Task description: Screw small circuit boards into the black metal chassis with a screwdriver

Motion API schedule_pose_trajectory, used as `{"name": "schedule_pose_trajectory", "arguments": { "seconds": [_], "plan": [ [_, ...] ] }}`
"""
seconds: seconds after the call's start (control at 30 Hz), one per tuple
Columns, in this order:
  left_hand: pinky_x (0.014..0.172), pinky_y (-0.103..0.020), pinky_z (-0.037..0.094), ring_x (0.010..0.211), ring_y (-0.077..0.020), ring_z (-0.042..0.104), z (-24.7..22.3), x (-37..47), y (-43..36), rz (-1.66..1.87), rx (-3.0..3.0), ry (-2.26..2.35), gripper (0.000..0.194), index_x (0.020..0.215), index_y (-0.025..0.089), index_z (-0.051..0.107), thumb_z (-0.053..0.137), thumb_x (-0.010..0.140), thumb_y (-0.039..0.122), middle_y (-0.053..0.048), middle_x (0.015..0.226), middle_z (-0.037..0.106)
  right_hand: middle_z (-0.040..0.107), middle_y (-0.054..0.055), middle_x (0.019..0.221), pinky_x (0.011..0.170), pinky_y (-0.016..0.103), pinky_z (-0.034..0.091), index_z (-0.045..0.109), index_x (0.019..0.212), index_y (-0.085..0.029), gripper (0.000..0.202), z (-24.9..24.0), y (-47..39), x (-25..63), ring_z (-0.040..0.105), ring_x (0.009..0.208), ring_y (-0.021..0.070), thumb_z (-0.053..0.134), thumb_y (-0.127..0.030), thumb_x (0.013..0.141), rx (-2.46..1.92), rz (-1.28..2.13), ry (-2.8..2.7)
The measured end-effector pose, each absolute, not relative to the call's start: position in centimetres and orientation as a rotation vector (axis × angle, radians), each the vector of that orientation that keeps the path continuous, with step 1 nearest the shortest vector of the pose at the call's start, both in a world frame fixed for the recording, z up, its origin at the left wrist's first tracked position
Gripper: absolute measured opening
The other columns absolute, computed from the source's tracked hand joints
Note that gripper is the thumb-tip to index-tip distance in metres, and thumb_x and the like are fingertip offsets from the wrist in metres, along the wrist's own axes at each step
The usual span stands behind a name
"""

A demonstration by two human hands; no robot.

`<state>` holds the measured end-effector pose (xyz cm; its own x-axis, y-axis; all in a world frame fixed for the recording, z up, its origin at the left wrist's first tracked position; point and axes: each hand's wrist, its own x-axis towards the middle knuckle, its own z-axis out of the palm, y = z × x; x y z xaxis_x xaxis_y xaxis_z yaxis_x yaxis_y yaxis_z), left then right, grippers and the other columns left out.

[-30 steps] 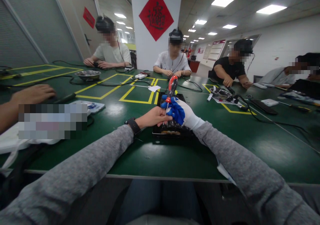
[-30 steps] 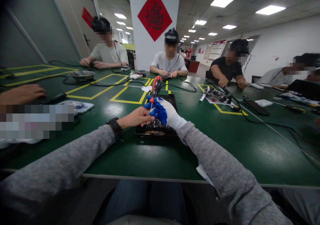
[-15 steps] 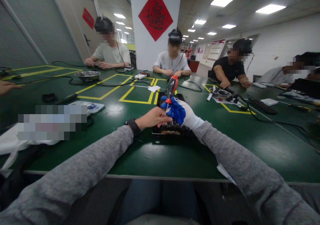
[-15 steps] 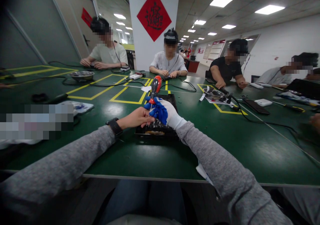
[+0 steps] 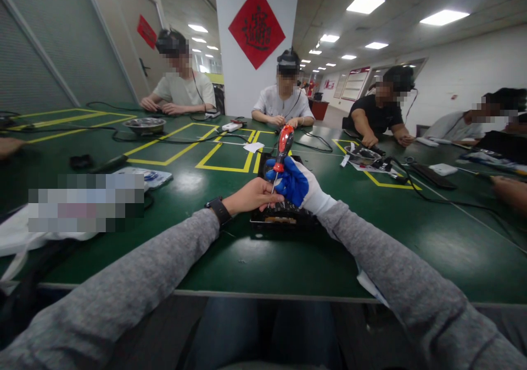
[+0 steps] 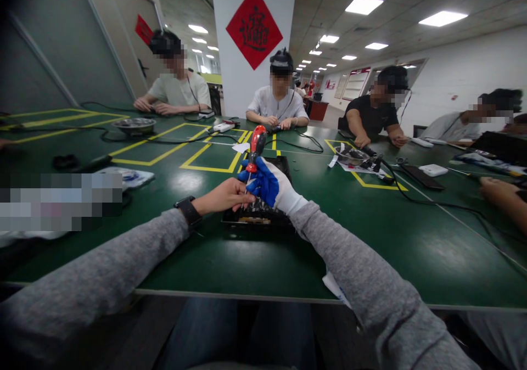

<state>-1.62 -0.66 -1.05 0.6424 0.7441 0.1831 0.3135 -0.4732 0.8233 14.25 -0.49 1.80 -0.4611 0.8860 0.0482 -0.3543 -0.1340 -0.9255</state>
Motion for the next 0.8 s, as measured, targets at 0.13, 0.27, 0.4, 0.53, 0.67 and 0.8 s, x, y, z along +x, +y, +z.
{"name": "schedule_pose_trajectory", "arguments": {
  "seconds": [0.13,0.27,0.4,0.53,0.67,0.8],
  "plan": [
    [0.039,-0.017,0.03,0.035,-0.0046,0.04,-0.9,-1.6,-0.8,0.69,2.023,0.817,0.038,0.057,0.011,0.056,0.059,0.074,0.045,0.003,0.041,0.05,0.066,0.0,0.069,0.043,0.02,0.05,0.055,0.098,-0.016,0.024,1.6,-0.1,14.4,0.058,0.046,0.008,0.043,-0.035,0.089,-0.609,1.83,-1.158],
    [0.039,-0.016,0.03,0.036,-0.0045,0.041,-0.8,-1.6,-0.8,0.685,2.004,0.801,0.038,0.057,0.011,0.057,0.059,0.074,0.044,0.003,0.043,0.051,0.066,-0.001,0.072,0.044,0.019,0.051,0.054,0.095,-0.019,0.017,0.9,0.2,14.2,0.059,0.049,0.0083,0.054,-0.032,0.083,-0.584,1.741,-1.149],
    [0.039,-0.016,0.03,0.035,-0.0046,0.04,-0.9,-1.6,-0.8,0.686,2.01,0.814,0.038,0.057,0.012,0.056,0.059,0.075,0.045,0.003,0.041,0.049,0.065,-0.003,0.07,0.047,0.02,0.051,0.052,0.089,-0.022,0.022,0.8,0.0,14.0,0.06,0.052,0.0085,0.065,-0.033,0.076,-0.591,1.663,-1.136],
    [0.039,-0.016,0.03,0.035,-0.0045,0.04,-1.0,-1.6,-0.8,0.7,2.011,0.847,0.039,0.057,0.012,0.056,0.058,0.075,0.046,0.004,0.04,0.048,0.066,0.0,0.071,0.046,0.02,0.051,0.055,0.092,-0.017,0.024,1.2,0.0,14.2,0.059,0.048,0.0081,0.051,-0.04,0.085,-0.596,1.798,-1.098],
    [0.039,-0.017,0.03,0.034,-0.0045,0.04,-1.3,-1.6,-0.6,0.751,1.986,0.879,0.04,0.056,0.011,0.056,0.058,0.075,0.047,0.004,0.039,0.047,0.067,0.002,0.07,0.043,0.018,0.049,0.056,0.102,-0.013,0.034,1.6,0.3,14.2,0.058,0.045,0.0075,0.032,-0.036,0.093,-0.568,1.906,-1.031],
    [0.039,-0.017,0.03,0.035,-0.0046,0.041,-1.8,-1.3,0.6,0.79,1.973,0.896,0.04,0.055,0.011,0.056,0.061,0.073,0.046,0.004,0.039,0.048,0.066,0.001,0.069,0.047,0.021,0.052,0.056,0.102,-0.015,0.024,1.6,0.7,14.2,0.06,0.052,0.0099,0.043,-0.03,0.089,-0.556,1.858,-1.017]
  ]
}}
